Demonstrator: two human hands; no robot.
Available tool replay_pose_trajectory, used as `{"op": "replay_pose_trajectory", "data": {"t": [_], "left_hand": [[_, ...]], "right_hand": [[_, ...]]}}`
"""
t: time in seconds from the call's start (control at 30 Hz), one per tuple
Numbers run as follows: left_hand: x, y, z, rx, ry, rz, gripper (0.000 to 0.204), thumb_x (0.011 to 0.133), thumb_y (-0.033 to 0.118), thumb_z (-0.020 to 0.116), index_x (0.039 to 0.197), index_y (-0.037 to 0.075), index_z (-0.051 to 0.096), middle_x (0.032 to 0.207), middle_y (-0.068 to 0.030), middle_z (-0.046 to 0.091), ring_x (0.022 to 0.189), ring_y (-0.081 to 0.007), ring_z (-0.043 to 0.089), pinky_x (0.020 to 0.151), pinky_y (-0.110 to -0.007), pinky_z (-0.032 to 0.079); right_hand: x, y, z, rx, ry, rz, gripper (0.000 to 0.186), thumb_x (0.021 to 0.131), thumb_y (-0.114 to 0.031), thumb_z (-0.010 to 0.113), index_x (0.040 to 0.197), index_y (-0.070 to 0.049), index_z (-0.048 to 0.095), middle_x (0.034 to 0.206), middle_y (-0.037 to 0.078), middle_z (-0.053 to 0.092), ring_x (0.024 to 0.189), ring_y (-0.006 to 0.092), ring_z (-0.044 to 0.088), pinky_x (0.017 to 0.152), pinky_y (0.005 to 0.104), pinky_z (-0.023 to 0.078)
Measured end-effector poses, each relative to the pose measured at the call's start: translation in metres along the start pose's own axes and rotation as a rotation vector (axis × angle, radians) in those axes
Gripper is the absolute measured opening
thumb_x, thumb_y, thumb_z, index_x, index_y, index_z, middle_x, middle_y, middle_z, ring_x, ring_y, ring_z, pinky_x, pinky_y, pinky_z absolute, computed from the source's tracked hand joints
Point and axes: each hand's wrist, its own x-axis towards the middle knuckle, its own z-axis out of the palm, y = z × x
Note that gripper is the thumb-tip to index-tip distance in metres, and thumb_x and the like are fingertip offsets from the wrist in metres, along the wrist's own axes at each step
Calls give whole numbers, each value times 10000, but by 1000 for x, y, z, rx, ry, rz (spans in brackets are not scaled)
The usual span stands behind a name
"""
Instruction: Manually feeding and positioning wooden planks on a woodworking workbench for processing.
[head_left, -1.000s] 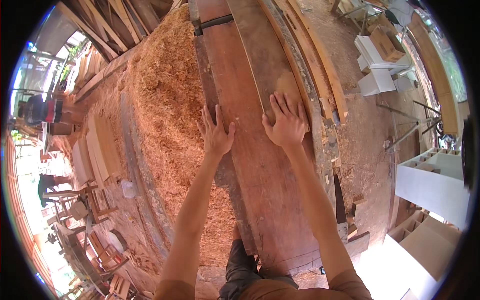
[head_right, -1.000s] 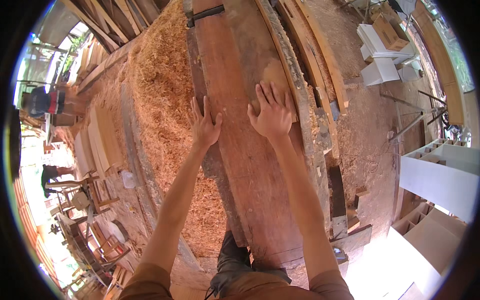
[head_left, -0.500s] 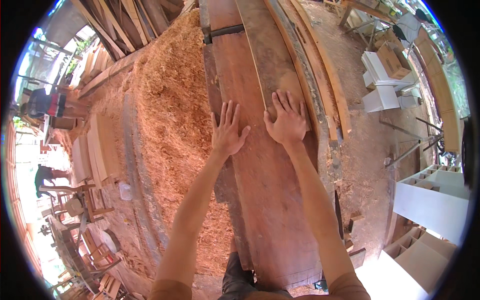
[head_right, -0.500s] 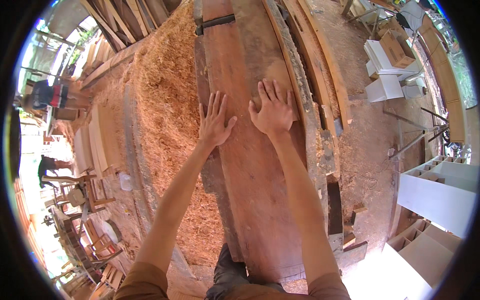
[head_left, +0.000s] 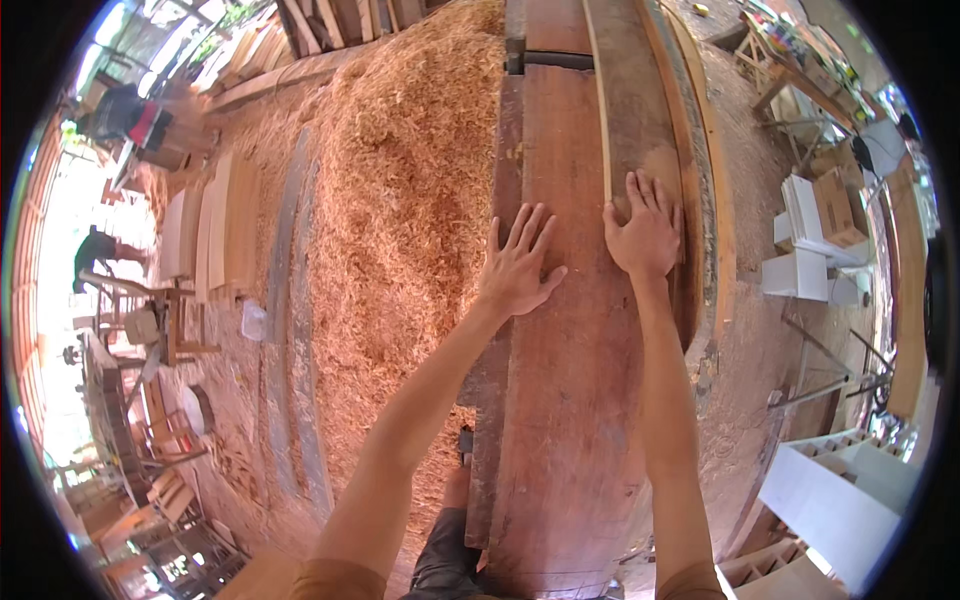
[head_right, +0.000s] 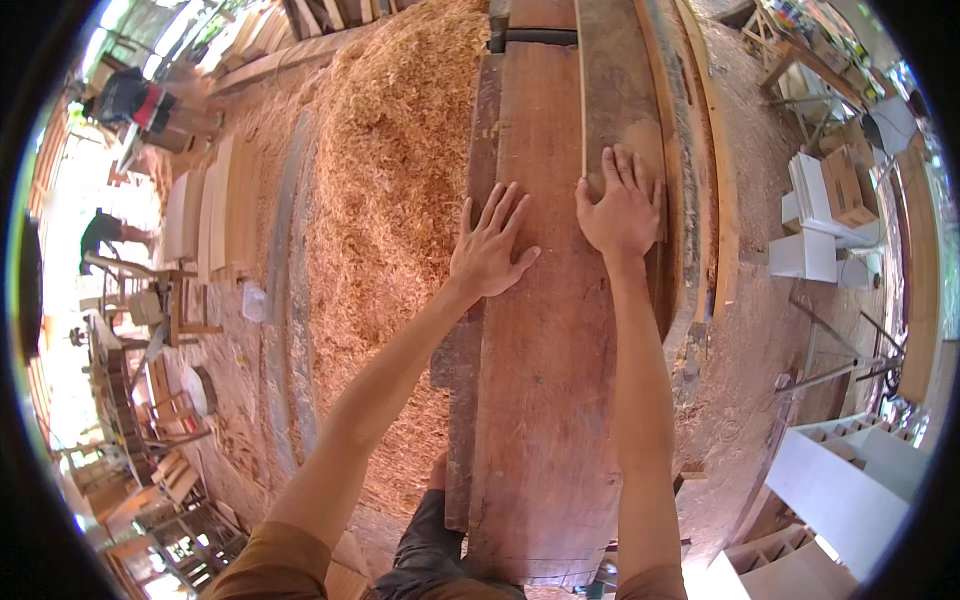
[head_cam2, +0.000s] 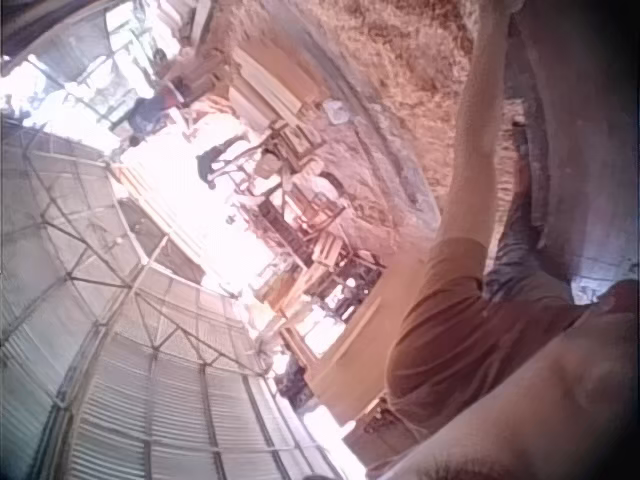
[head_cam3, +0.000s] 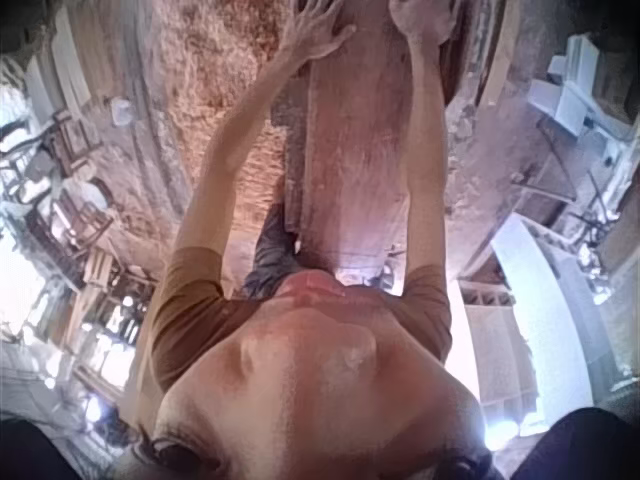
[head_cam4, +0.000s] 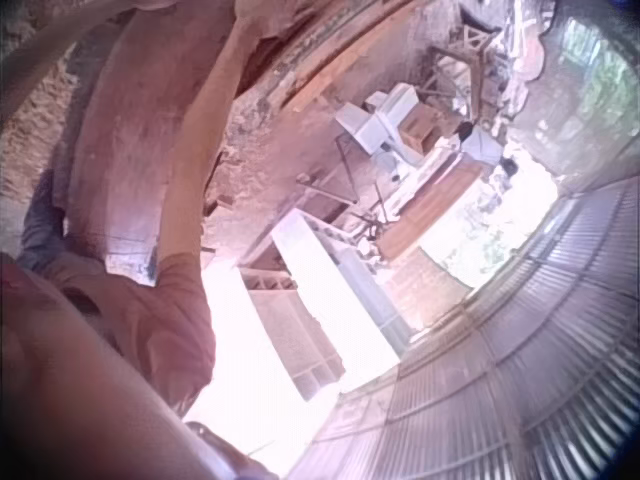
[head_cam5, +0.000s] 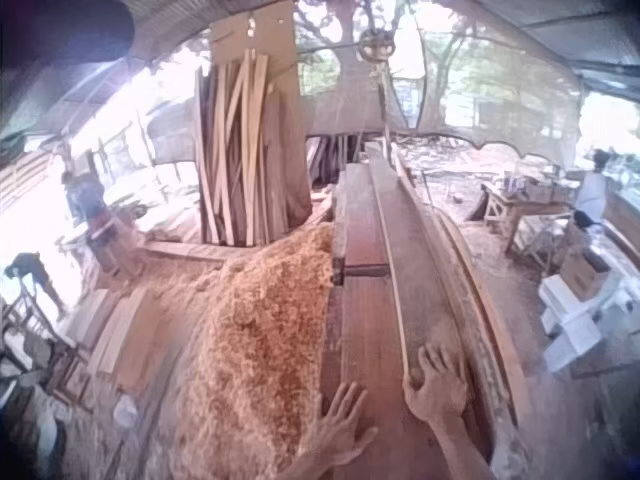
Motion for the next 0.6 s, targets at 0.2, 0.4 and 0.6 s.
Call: {"op": "replay_pose_trajectory", "data": {"t": [0.2, 0.4, 0.6], "left_hand": [[0, -4, -5, -30, 10, -6, 795, 962, 563, 497, 1596, 148, 256, 1670, -72, 190, 1554, -259, 124, 1249, -582, 76], [3, -5, -1, -59, 41, -11, 802, 962, 558, 498, 1594, 131, 252, 1670, -73, 185, 1553, -258, 125, 1247, -589, 76], [1, -6, -6, -156, 152, 2, 784, 915, 427, 611, 1548, 79, 306, 1595, -126, 301, 1515, -304, 222, 1235, -580, 156]], "right_hand": [[20, -3, 6, -6, 3, -6, 604, 947, -466, 534, 1476, -174, 520, 1564, -13, 449, 1479, 193, 348, 1227, 490, 241], [30, -13, 15, -49, 15, -4, 608, 952, -475, 515, 1484, -181, 512, 1572, -27, 440, 1481, 180, 347, 1228, 479, 223], [32, -73, 23, -76, 52, -7, 626, 939, -487, 505, 1479, -170, 518, 1570, 11, 445, 1480, 229, 350, 1222, 509, 192]]}}
